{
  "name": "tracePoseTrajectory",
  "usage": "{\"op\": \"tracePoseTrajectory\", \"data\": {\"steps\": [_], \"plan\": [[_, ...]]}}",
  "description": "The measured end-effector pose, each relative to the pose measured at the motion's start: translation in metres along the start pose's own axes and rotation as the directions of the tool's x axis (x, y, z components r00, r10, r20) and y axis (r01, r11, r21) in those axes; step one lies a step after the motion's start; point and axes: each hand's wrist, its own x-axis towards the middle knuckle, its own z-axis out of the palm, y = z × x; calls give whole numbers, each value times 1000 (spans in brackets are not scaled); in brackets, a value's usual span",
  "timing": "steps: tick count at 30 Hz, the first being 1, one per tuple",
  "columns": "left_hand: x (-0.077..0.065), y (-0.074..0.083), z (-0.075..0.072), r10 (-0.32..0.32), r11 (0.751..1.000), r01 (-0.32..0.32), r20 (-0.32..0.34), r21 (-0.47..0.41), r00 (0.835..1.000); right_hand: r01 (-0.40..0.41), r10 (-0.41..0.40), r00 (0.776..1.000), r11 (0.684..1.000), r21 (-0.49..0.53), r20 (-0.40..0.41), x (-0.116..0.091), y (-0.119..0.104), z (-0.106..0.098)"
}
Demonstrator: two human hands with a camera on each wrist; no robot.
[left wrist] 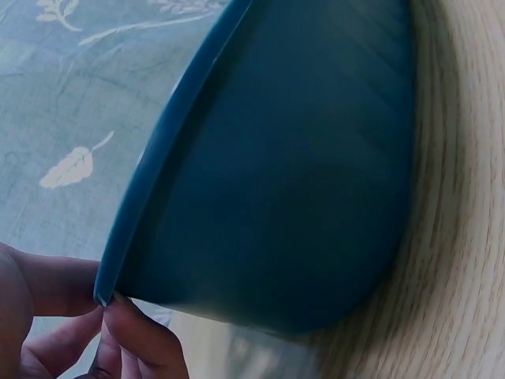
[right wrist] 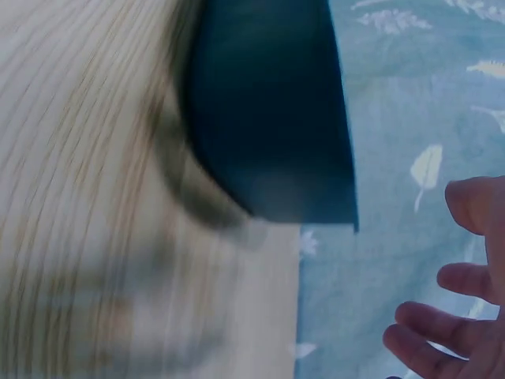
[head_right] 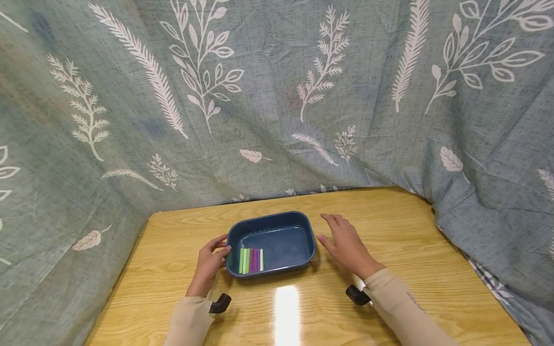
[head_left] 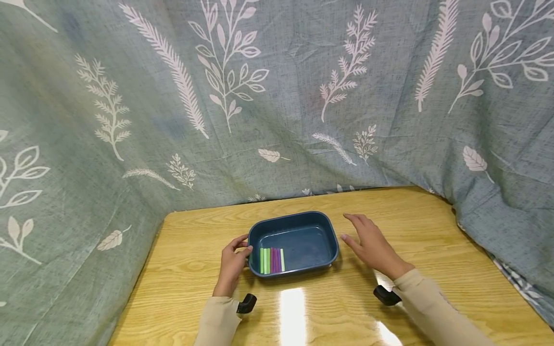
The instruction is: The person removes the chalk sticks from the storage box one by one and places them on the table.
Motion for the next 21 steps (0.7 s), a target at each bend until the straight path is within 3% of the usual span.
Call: {"op": "tracePoseTrajectory", "data": {"steps": [10,21], "plan": [[-2,0,1,-18,1000,18,-3,-12,1000,62,-60,998,995,72,-37,10,-22,16],[-2,0,2,-32,999,32,-15,-10,999,92,-95,995,984,152,8,22,-50,42]]}}
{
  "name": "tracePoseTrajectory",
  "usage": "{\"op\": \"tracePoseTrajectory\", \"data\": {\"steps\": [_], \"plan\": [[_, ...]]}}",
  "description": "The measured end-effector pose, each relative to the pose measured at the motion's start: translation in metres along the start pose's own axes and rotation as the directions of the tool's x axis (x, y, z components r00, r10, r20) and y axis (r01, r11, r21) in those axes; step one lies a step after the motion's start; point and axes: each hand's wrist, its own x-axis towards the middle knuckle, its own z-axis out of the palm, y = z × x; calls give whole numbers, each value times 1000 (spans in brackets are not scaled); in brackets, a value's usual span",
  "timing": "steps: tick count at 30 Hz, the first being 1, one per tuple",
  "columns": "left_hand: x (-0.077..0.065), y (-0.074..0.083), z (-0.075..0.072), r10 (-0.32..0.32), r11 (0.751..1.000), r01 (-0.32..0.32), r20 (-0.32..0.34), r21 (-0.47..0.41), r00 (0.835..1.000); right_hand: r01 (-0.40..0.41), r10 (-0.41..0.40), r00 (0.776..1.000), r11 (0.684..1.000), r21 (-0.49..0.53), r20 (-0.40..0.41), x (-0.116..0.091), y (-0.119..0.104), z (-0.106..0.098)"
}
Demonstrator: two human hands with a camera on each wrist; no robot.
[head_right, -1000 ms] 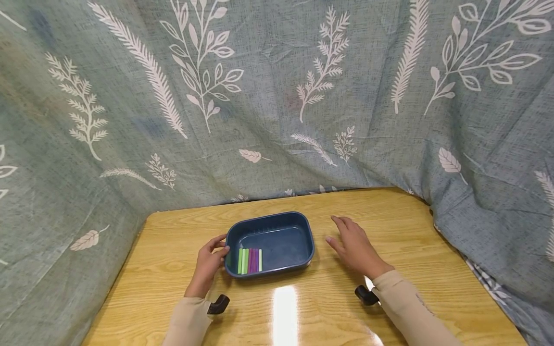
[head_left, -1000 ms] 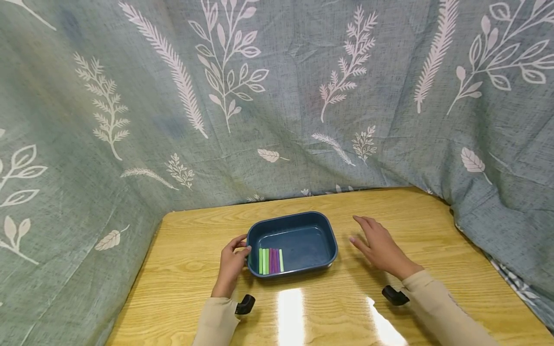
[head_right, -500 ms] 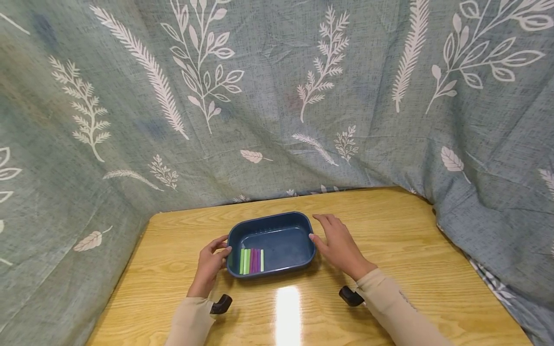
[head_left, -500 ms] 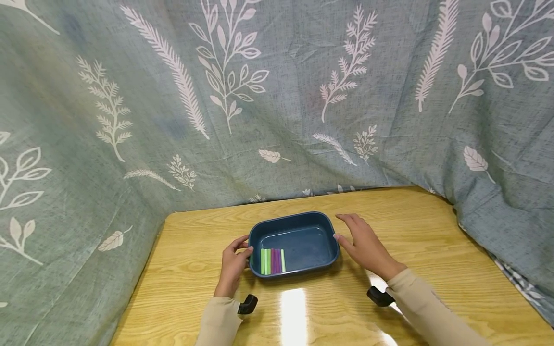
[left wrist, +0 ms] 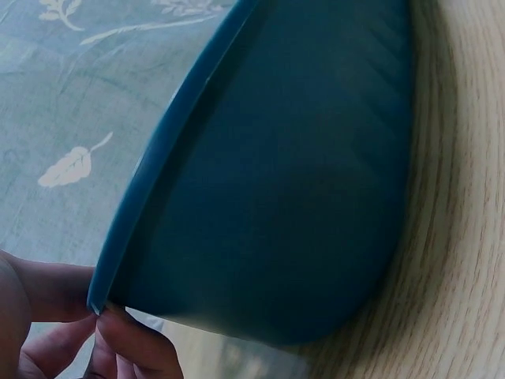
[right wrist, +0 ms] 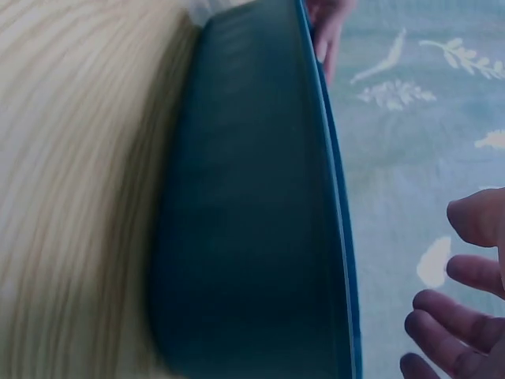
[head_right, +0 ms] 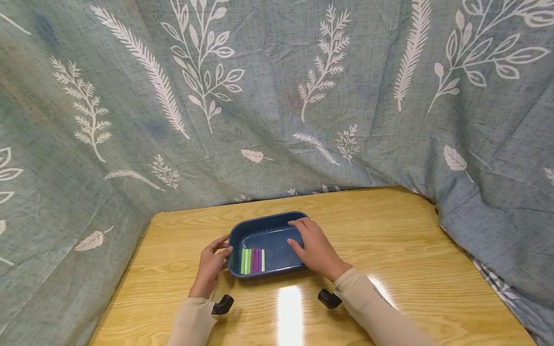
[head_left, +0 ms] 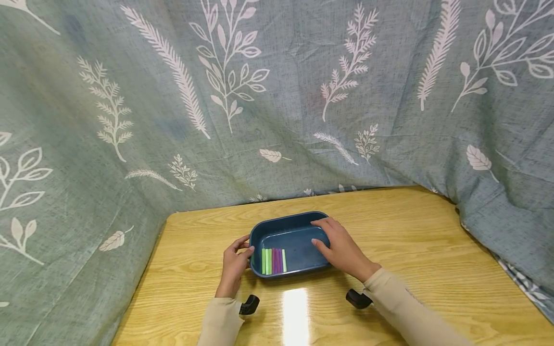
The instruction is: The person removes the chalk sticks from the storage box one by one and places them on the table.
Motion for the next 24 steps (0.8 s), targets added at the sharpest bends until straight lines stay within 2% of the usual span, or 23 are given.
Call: {"op": "tracePoseTrajectory", "data": {"steps": [7,12,18,24], "plan": [[0,-2,0,-11,1000,11,-10,2,1000,-24,15,998,991,133,68,8,-8,22],[-1,-2,0,-5,1000,5,-13,-1,1000,-84,58,992,966,245,112,15,-12,36],[-2,-2,2,2,1000,-2,-2,-30,1000,-142,107,986,943,303,129,20,-12,52],[-1,-2,2,-7,1000,7,-8,-22,1000,-192,152,979,915,355,138,22,-13,58]]}}
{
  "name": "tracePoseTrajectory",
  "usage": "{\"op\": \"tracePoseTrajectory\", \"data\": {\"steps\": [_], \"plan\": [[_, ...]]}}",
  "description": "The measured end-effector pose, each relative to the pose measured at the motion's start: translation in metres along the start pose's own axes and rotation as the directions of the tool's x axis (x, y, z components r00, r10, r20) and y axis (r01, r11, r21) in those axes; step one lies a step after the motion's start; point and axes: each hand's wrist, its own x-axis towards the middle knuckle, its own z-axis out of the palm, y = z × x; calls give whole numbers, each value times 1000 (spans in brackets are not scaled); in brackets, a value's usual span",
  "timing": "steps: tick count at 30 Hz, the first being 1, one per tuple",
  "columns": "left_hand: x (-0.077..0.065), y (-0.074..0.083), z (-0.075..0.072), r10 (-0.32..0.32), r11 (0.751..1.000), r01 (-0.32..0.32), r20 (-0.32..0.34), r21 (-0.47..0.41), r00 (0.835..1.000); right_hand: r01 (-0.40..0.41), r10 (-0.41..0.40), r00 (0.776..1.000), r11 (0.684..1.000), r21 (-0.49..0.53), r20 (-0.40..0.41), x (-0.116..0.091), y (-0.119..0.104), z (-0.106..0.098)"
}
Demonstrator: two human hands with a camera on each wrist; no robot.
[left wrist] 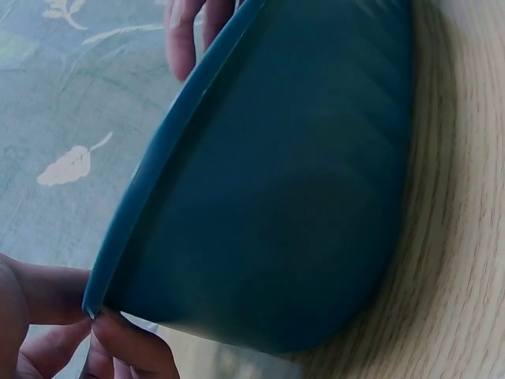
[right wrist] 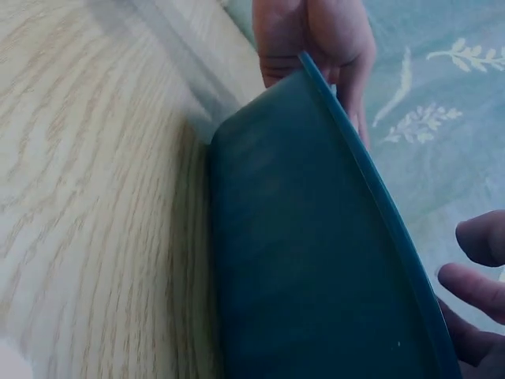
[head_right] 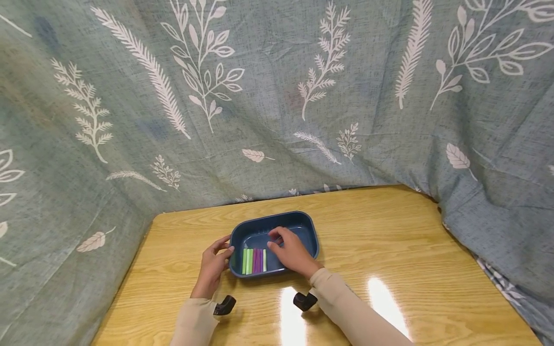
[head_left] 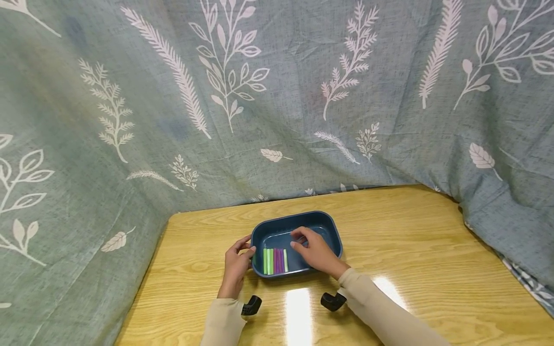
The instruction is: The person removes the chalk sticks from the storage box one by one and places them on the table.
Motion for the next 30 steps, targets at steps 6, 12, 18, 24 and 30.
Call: {"op": "tracePoseTrajectory", "data": {"steps": [6,12,18,24,30], "plan": [[2,-3,-2,-25,1000,25,-2,-9,1000,-86,86,996,995,58,0,6,1,3],[3,-1,-2,-31,999,31,6,-28,1000,-198,203,979,974,106,-37,13,2,6],[4,1,-2,-35,999,35,5,-34,999,-235,239,970,968,88,-37,20,2,10],[2,3,-1,-34,998,34,12,-49,999,-265,266,964,958,111,14,24,1,13],[3,1,0,-37,998,37,3,-58,999,-294,288,955,949,113,69,25,1,16]]}}
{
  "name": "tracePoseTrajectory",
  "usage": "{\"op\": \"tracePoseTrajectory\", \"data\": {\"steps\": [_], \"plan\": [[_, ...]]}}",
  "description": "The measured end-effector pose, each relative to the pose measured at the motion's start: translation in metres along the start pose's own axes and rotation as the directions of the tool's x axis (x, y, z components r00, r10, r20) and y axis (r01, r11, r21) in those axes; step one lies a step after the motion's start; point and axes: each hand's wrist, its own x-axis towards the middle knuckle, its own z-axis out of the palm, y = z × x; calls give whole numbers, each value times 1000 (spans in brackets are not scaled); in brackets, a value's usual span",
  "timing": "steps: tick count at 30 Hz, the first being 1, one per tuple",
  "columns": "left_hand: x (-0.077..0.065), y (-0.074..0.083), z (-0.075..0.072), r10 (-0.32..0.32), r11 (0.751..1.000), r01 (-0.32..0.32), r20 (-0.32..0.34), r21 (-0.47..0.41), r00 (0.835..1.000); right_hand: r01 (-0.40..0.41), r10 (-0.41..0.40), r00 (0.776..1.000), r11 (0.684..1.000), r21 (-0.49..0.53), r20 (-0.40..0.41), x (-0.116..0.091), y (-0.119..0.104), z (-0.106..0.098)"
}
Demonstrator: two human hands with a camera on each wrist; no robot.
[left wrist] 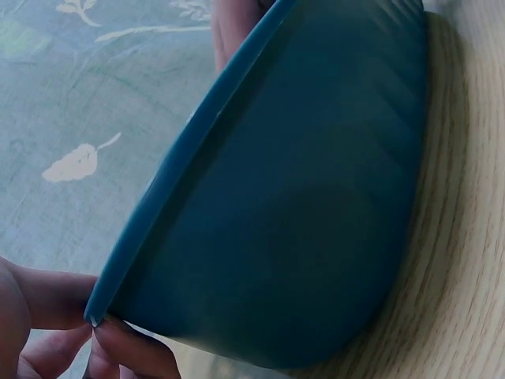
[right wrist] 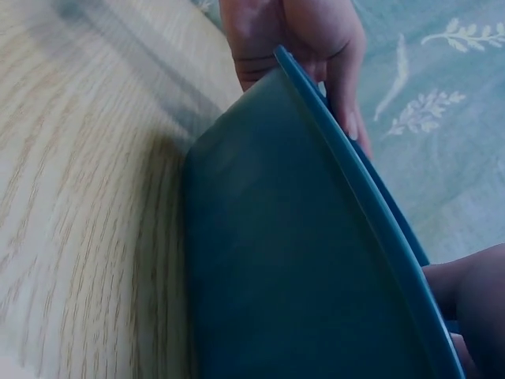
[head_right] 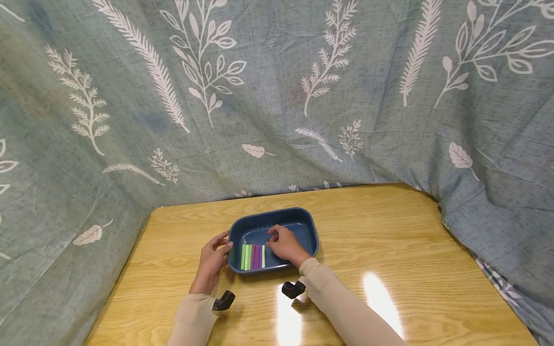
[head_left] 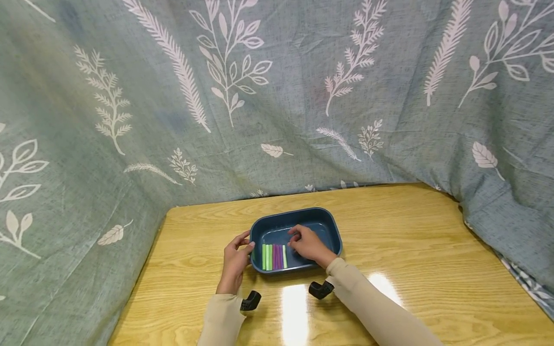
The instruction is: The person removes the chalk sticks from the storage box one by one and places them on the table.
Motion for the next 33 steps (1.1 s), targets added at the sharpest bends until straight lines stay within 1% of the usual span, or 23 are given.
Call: {"op": "tracePoseTrajectory", "data": {"steps": [6,13,17,20,22,26,33], "plan": [[1,-2,0,1,1000,-1,-6,-9,1000,-9,9,999,1000,-13,34,3,2,3],[0,-1,0,-7,1000,7,2,-22,1000,-3,6,997,999,-44,75,4,-1,4],[-1,-1,-1,-10,1000,11,4,-22,1000,10,2,995,993,-119,103,4,-2,4],[-2,-2,0,-12,1000,12,3,-18,1000,39,-17,993,981,-192,115,5,0,5],[-1,-2,0,-10,1000,10,1,-18,1000,57,-31,992,973,-223,122,5,0,6],[-1,-2,0,-7,1000,7,-4,-28,1000,84,-52,990,961,-262,129,6,-1,6],[-3,-2,0,-12,999,12,-8,-42,1000,118,-79,987,947,-299,138,4,-1,7]]}}
